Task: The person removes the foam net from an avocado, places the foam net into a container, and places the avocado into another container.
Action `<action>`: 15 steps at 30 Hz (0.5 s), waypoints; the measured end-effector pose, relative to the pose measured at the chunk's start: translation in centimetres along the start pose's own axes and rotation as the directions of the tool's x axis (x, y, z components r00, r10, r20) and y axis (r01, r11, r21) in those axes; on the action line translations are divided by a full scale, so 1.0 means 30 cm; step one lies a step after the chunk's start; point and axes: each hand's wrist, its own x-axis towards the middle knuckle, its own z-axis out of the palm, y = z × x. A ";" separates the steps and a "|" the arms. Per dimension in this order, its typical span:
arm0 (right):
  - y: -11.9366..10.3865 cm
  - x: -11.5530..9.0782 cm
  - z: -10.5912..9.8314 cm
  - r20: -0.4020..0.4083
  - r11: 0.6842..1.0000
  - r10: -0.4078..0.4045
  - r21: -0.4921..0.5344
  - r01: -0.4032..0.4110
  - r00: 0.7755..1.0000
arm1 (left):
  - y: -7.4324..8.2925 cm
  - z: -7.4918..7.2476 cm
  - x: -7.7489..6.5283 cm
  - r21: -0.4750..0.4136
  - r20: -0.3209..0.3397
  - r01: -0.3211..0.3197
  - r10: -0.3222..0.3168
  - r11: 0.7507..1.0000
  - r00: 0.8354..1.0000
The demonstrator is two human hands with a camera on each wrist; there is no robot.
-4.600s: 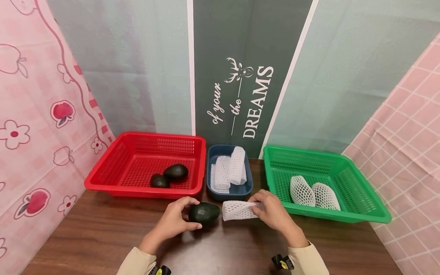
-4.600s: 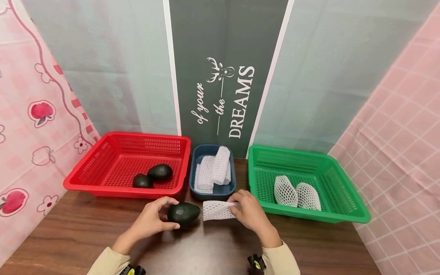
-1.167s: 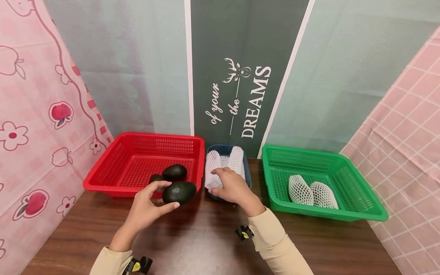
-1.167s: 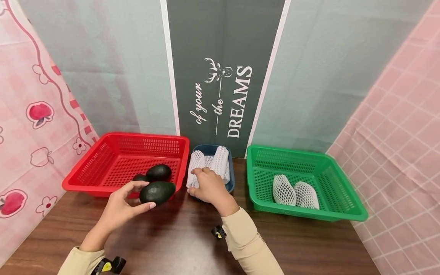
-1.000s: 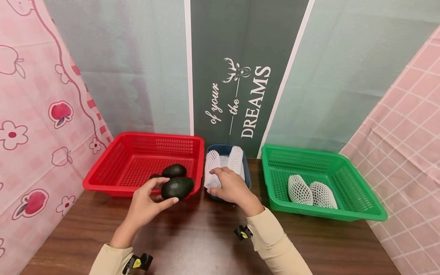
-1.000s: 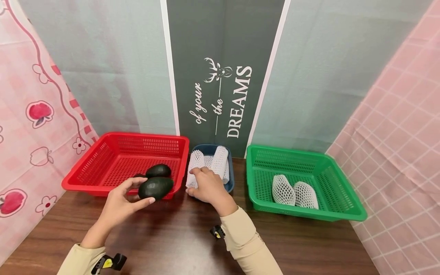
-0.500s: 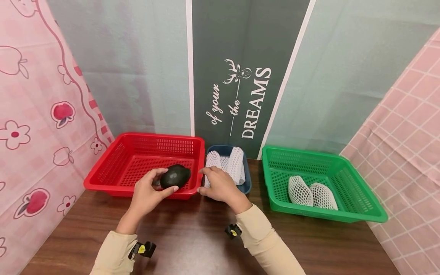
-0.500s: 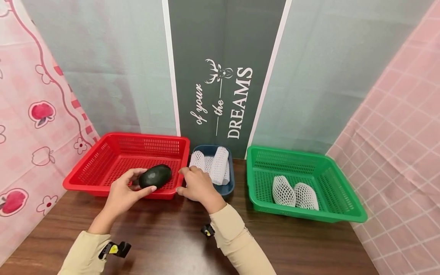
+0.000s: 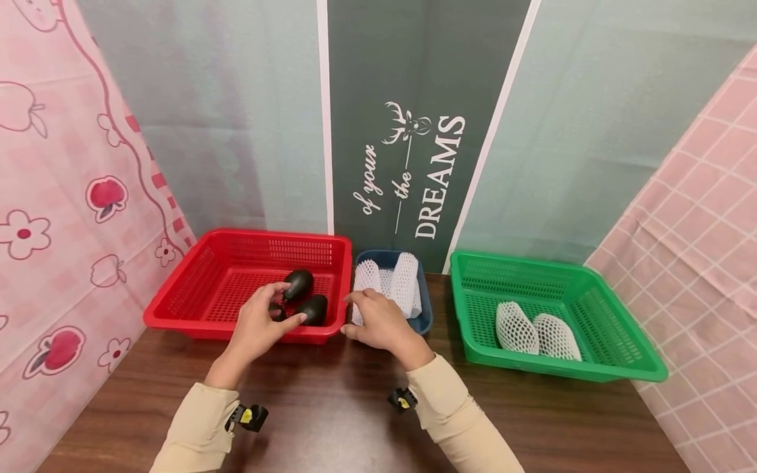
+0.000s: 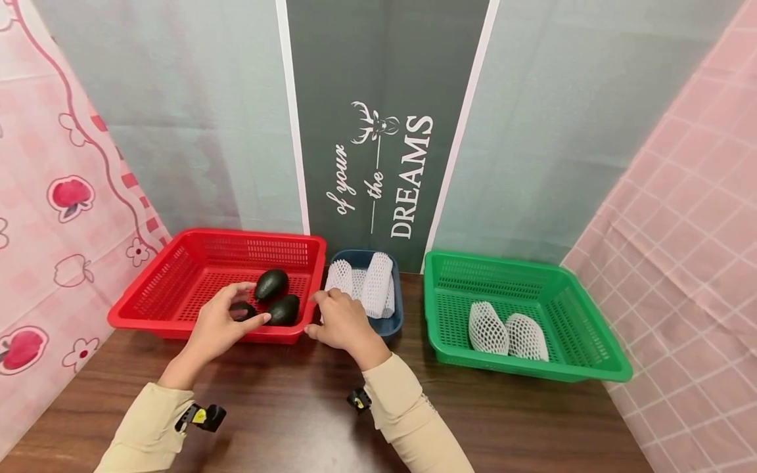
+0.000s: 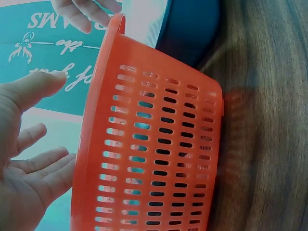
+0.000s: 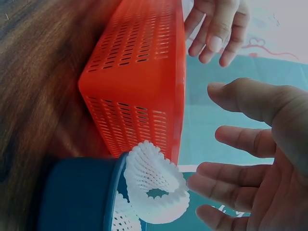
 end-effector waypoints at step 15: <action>0.044 -0.093 -0.038 -0.030 0.999 0.039 0.008 -0.039 0.999 | 0.089 0.046 -0.025 0.110 0.086 -0.123 0.114 0.986 0.990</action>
